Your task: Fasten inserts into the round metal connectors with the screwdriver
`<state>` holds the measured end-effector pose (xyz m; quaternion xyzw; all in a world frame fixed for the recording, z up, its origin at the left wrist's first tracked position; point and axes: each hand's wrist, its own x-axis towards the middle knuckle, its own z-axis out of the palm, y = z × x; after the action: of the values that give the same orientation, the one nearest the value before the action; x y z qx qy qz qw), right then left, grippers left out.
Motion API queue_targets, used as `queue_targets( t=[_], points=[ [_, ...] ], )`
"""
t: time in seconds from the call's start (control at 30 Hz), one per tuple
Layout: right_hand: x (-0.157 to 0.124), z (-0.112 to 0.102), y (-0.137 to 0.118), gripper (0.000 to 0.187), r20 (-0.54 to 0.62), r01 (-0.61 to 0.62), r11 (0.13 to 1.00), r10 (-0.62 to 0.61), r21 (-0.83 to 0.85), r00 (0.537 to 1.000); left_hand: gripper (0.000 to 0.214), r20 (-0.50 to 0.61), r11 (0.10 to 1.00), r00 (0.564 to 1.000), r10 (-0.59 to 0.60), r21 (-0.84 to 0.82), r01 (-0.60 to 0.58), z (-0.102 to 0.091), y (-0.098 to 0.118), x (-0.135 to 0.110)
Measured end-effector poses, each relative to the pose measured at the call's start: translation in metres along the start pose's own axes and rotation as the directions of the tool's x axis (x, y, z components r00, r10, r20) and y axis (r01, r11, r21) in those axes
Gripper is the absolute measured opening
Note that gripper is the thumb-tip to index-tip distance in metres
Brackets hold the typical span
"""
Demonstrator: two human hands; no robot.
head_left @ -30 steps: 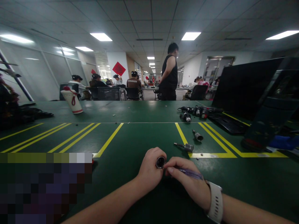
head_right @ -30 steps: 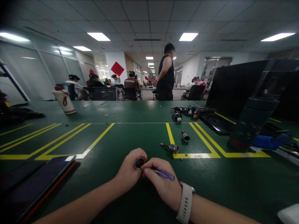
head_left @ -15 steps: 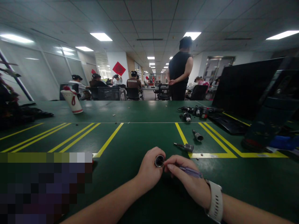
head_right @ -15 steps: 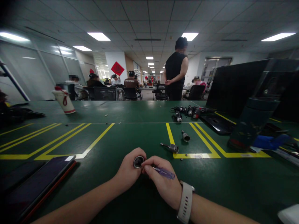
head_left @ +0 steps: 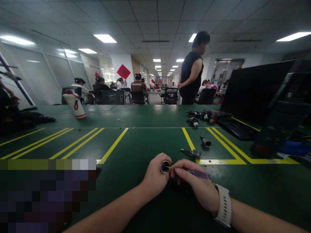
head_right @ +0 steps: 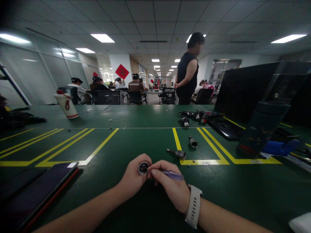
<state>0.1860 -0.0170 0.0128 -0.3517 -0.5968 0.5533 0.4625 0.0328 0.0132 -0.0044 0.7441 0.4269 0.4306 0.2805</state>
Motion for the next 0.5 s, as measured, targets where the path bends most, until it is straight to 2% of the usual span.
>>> queue_targets(
  t=[0.5],
  points=[
    [-0.0056, 0.0018, 0.0011, 0.015, -0.012, 0.115, 0.972, -0.120, -0.206, 0.993, 0.015, 0.005, 0.994, 0.999, 0.048, 0.093, -0.048, 0.0007, 0.0009, -0.0008]
  ],
)
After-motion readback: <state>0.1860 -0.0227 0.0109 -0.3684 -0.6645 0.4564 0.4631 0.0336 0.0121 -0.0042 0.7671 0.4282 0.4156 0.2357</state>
